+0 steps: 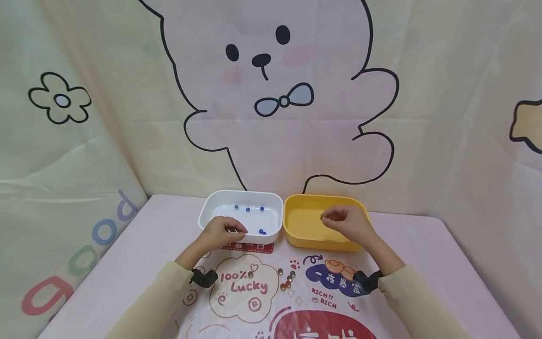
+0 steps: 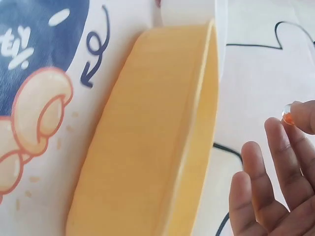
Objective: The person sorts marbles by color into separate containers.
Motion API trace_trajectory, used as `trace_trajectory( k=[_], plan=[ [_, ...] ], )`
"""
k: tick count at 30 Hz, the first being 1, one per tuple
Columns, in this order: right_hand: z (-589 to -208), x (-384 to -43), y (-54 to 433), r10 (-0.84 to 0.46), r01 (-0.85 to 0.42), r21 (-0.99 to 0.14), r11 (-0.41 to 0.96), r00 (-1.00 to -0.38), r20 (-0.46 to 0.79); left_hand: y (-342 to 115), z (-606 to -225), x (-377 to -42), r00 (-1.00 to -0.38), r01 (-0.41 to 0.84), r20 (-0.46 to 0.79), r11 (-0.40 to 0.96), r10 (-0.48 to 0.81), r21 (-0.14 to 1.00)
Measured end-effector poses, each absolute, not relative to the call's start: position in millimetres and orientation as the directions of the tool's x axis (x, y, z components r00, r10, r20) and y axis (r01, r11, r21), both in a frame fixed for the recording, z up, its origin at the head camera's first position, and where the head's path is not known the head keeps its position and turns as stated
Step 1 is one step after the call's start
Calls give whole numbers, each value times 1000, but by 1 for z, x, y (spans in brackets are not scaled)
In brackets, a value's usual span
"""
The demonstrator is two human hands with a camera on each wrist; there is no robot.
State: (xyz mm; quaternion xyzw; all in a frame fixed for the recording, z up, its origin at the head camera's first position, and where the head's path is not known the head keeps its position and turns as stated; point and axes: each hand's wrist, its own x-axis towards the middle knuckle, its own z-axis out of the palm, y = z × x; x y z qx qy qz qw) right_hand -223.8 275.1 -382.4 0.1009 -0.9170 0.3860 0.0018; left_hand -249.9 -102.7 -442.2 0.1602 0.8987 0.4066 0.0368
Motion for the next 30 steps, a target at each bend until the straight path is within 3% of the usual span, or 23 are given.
trace_trajectory(
  k=[11,30],
  plan=[
    [-398,-251,270,-132,-114,-730,673,-991,33,-106,-440,-252,-953,230,44,621,301,749],
    [-420,-269,270,-153,-113,-740,663,-988,14,-105,-441,-252,-938,282,85,600,335,749]
  ],
)
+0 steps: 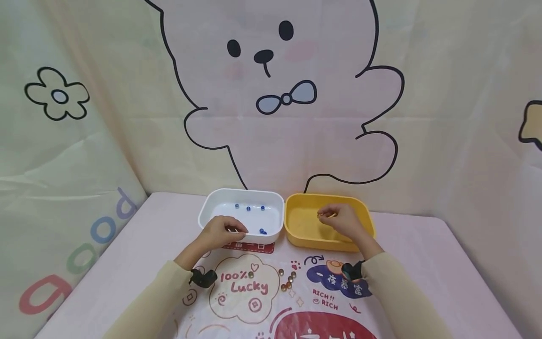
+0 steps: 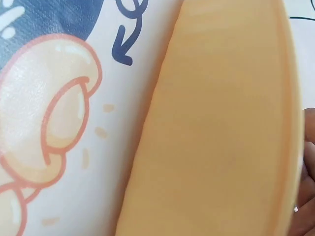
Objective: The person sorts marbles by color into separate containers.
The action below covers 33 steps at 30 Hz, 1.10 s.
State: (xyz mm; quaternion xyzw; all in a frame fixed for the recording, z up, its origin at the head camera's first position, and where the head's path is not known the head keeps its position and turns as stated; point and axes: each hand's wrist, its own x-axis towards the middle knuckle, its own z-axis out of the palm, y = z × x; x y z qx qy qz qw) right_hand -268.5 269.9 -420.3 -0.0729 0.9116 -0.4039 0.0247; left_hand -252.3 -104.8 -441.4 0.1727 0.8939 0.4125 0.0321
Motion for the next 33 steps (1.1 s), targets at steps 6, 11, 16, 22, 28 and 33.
trace_trajectory(
  k=[6,11,16,22,28,33],
  plan=[
    [-432,-275,268,-140,-78,-749,658,-990,-19,-105,-442,-250,-939,280,80,608,335,743],
    [-437,-281,265,-123,-38,-744,667,-991,-60,-106,-442,-251,-944,265,72,608,323,749],
    [-439,-286,263,-91,38,-742,669,-987,-132,-105,-442,-253,-943,266,74,606,323,749],
    [-446,-288,265,-71,107,-762,639,-978,-198,-103,-444,-250,-946,247,51,613,320,750],
    [-451,-290,265,-63,121,-741,660,-975,-215,-103,-443,-249,-945,254,54,618,323,744],
    [-452,-295,265,-68,119,-727,676,-972,-223,-104,-442,-252,-947,254,61,622,315,740]
  ],
)
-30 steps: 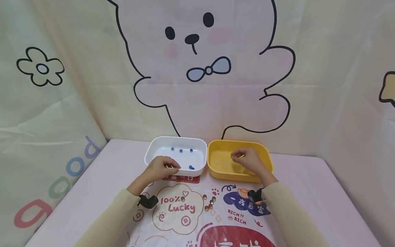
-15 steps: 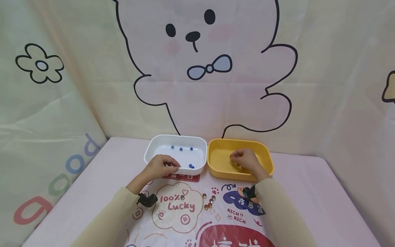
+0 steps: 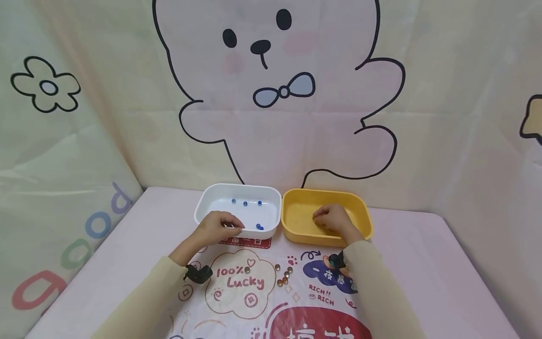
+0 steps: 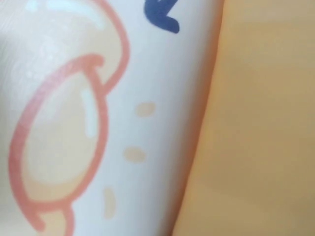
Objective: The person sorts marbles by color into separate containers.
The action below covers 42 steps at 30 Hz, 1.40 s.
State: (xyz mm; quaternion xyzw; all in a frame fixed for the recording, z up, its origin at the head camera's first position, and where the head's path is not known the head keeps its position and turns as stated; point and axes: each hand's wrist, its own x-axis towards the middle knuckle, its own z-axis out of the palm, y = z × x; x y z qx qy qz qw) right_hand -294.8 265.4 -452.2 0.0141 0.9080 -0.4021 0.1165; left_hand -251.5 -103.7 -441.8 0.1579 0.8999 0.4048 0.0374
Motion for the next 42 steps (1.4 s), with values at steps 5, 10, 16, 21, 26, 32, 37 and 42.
trace_trajectory(
  k=[5,10,16,21,26,32,37,42],
  plan=[
    [-449,-298,263,-71,93,-723,685,-979,-193,-105,-439,-254,-946,265,78,614,314,744],
    [-452,-295,262,-96,77,-720,689,-976,-197,-105,-441,-251,-944,258,58,616,325,744],
    [-454,-296,261,-130,47,-742,669,-975,-178,-106,-441,-248,-944,269,74,622,321,736],
    [-447,-294,263,-210,-19,-717,697,-961,-178,-107,-440,-247,-950,241,51,621,307,745],
    [-436,-287,267,-283,-96,-685,722,-945,-166,-106,-438,-246,-951,222,33,608,306,762],
    [-423,-275,269,-305,-138,-681,720,-943,-132,-104,-437,-244,-953,218,29,615,301,758],
    [-413,-265,270,-284,-173,-659,732,-957,-65,-103,-437,-244,-955,205,17,616,297,761],
    [-403,-253,268,-277,-222,-654,723,-961,20,-103,-438,-246,-956,203,17,616,293,761]
  ],
)
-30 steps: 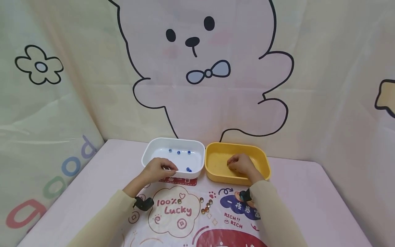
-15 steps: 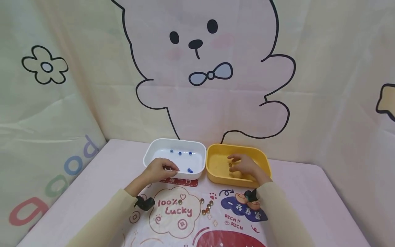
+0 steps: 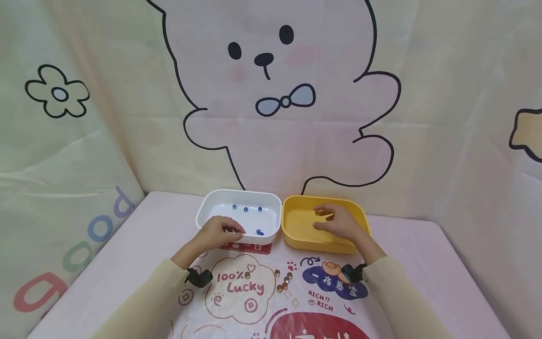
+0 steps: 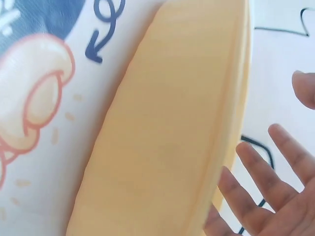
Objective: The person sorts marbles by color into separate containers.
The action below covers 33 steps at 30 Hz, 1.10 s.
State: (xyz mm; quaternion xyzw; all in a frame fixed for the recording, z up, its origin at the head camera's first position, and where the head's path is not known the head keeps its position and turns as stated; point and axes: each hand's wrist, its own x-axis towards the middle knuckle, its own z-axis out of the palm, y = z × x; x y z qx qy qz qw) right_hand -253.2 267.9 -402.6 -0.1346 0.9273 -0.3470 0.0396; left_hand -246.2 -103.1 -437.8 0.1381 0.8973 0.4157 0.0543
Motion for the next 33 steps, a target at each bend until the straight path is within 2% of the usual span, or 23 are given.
trace_trajectory(
  k=[7,20,33],
  plan=[
    [-390,-232,261,-234,-204,-658,725,-971,44,-104,-439,-248,-952,218,25,621,304,753],
    [-378,-197,248,-238,-293,-651,700,-956,174,-103,-437,-248,-950,227,30,621,310,751],
    [-402,-170,235,-250,-239,-737,633,-963,97,-103,-439,-249,-951,223,20,636,310,739]
  ],
)
